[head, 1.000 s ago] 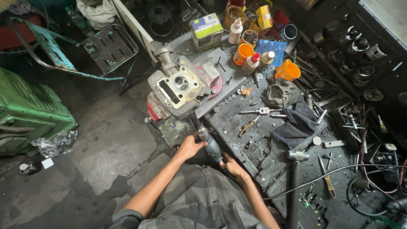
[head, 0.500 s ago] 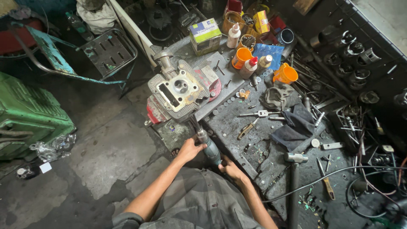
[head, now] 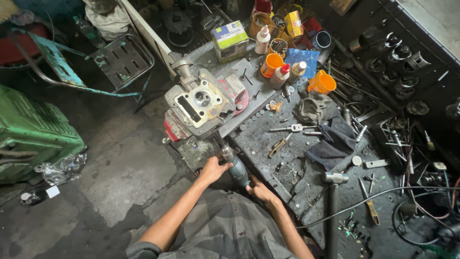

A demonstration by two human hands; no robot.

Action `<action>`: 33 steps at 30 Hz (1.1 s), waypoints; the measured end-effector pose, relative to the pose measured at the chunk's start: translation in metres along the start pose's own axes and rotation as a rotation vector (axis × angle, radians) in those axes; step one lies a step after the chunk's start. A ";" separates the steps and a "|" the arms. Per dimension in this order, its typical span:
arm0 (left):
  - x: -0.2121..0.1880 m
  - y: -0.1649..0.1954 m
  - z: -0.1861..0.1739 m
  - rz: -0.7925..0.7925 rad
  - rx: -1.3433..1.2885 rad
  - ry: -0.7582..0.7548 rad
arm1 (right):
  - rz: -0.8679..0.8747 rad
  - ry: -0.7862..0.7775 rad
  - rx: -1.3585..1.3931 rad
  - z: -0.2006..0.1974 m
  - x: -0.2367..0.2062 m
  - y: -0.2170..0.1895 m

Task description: The person holds a rotary die grinder and grinds the edge of an engine cylinder head clamped in a bench vise, working the tool along the metal surface for an extended period. At the end they set the grinder on the bench and touch the cylinder head with their hand.

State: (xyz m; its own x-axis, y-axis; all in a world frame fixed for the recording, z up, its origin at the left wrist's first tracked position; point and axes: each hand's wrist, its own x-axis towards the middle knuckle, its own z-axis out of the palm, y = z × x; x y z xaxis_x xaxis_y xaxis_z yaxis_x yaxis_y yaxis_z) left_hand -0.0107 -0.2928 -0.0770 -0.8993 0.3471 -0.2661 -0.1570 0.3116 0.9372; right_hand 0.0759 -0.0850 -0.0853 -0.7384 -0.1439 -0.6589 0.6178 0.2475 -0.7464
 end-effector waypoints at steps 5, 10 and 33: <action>0.000 -0.002 0.001 0.018 -0.064 -0.009 | -0.019 0.007 0.000 -0.001 0.001 0.001; -0.001 -0.001 0.001 0.053 -0.086 -0.009 | 0.011 0.060 -0.151 -0.004 0.002 0.003; -0.002 0.003 0.002 0.003 -0.070 0.008 | 0.193 0.015 0.026 -0.004 0.001 -0.006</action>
State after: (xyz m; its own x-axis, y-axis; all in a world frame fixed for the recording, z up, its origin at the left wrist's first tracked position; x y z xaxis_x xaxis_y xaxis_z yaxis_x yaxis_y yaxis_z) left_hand -0.0085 -0.2913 -0.0740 -0.9030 0.3407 -0.2616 -0.1821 0.2480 0.9515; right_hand 0.0706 -0.0831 -0.0810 -0.6095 -0.0821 -0.7885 0.7547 0.2442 -0.6089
